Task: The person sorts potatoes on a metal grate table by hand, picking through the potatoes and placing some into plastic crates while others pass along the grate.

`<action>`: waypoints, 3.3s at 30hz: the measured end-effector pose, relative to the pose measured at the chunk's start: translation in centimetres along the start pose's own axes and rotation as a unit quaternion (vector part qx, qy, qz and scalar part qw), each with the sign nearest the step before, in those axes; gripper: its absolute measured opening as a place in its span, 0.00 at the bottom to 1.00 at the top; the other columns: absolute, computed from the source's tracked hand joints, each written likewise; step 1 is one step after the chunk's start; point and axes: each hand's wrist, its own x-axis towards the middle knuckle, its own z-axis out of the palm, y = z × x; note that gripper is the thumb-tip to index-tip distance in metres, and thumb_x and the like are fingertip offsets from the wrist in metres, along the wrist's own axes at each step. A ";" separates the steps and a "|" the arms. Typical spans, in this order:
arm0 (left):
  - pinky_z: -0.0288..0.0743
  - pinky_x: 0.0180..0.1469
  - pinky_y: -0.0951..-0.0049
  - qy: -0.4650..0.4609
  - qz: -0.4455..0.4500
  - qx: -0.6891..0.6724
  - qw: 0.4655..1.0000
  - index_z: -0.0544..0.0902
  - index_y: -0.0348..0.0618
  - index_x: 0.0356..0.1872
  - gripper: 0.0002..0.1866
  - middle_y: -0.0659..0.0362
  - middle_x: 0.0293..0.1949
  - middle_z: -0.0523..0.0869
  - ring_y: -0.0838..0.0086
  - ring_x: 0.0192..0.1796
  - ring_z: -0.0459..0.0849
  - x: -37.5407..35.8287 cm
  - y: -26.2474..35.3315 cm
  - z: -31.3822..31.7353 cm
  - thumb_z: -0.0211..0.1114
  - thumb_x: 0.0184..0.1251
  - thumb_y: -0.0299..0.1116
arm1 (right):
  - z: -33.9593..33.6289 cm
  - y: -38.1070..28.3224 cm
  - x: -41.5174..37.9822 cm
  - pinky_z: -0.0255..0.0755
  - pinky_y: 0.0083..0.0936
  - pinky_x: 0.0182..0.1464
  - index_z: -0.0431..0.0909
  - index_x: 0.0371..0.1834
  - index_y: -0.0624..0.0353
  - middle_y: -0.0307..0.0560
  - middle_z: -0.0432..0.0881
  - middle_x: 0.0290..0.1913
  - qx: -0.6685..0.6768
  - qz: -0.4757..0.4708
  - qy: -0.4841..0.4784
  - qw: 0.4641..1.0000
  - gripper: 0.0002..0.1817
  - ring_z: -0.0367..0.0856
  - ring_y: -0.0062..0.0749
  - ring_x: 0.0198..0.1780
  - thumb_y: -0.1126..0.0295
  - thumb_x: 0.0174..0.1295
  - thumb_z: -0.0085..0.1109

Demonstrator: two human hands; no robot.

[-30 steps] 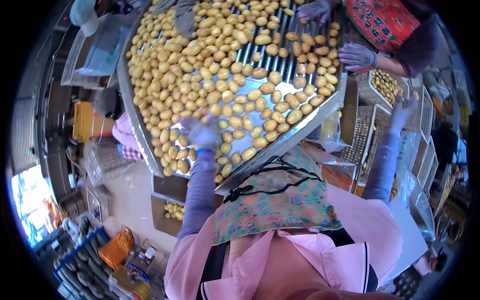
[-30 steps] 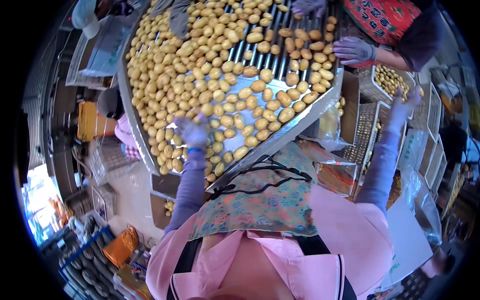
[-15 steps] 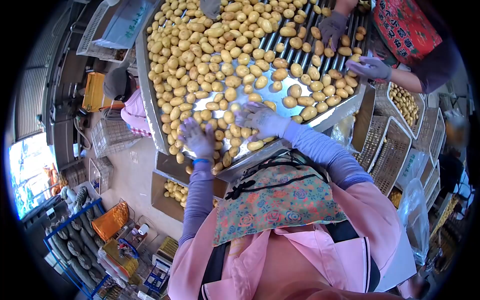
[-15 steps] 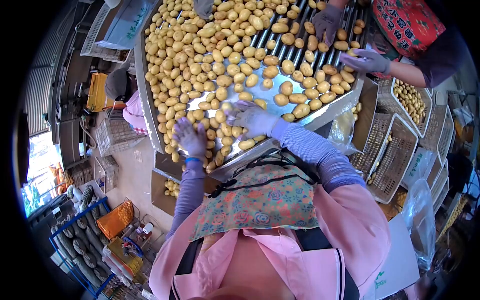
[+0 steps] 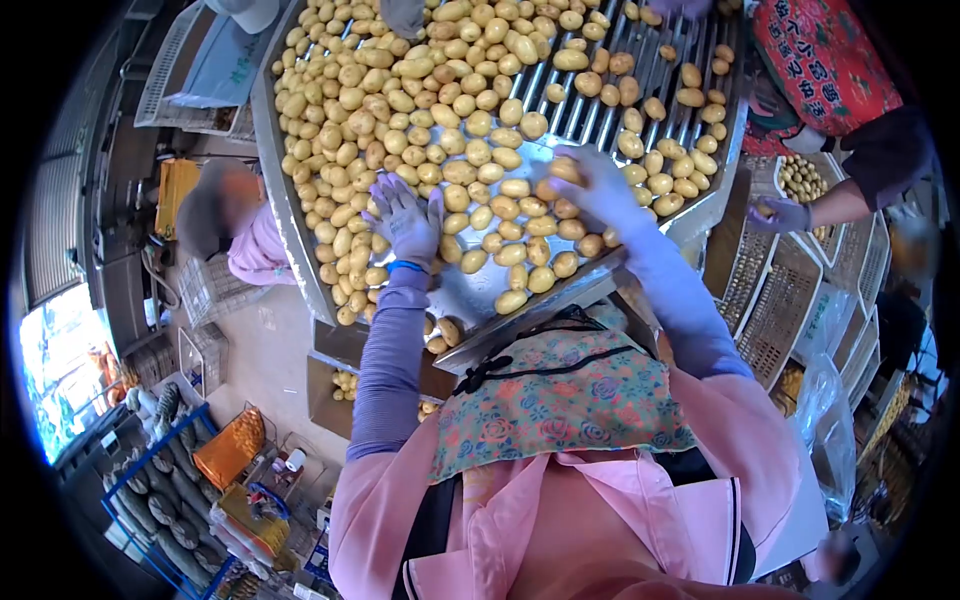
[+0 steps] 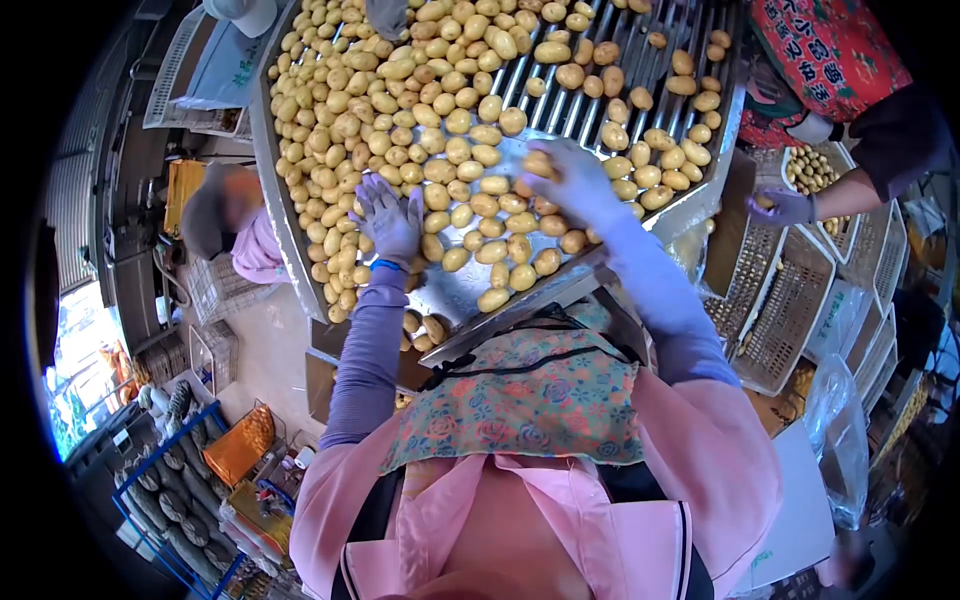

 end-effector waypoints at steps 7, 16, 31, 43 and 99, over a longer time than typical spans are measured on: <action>0.34 0.77 0.38 -0.024 -0.156 -0.024 0.987 0.55 0.55 0.81 0.42 0.46 0.79 0.59 0.39 0.80 0.48 2.5 -5.2 0.1 0.47 0.74 0.65 | -29.9 9.3 -20.1 0.69 0.34 0.68 0.68 0.68 0.70 0.58 0.76 0.60 -0.001 0.045 0.471 0.881 0.31 0.77 0.43 0.61 0.63 0.66 0.64; 0.48 0.77 0.40 -0.048 0.220 -0.130 0.965 0.70 0.56 0.74 0.32 0.55 0.77 0.64 0.44 0.78 0.56 -7.9 9.3 -6.1 0.59 0.71 0.50 | -9.6 5.5 -10.1 0.47 0.41 0.78 0.67 0.77 0.41 0.50 0.62 0.79 -0.366 -0.001 0.011 0.930 0.39 0.56 0.42 0.80 0.49 0.62 0.65; 0.39 0.80 0.44 -0.126 0.185 -0.126 0.967 0.70 0.47 0.72 0.36 0.46 0.73 0.67 0.49 0.79 0.58 -13.1 3.8 -8.0 0.62 0.67 0.55 | 6.5 -6.4 -2.0 0.70 0.48 0.62 0.76 0.68 0.39 0.45 0.78 0.62 -0.334 -0.126 -0.173 0.918 0.33 0.78 0.43 0.61 0.56 0.55 0.66; 0.27 0.78 0.35 -0.124 -0.028 -0.012 0.992 0.54 0.43 0.81 0.45 0.30 0.78 0.53 0.38 0.82 0.44 -7.9 1.8 -3.3 0.46 0.74 0.64 | 9.6 -7.6 2.6 0.78 0.41 0.54 0.81 0.58 0.49 0.52 0.83 0.53 -0.122 -0.029 -0.267 0.955 0.20 0.84 0.45 0.56 0.64 0.61 0.61; 0.40 0.79 0.43 -0.147 0.122 -0.134 0.972 0.64 0.49 0.77 0.38 0.46 0.75 0.65 0.48 0.78 0.59 -14.2 -3.2 -7.6 0.60 0.69 0.54 | 3.4 1.4 -0.6 0.43 0.62 0.77 0.67 0.75 0.28 0.45 0.64 0.77 -0.305 -0.187 -0.063 0.932 0.38 0.50 0.61 0.81 0.36 0.60 0.60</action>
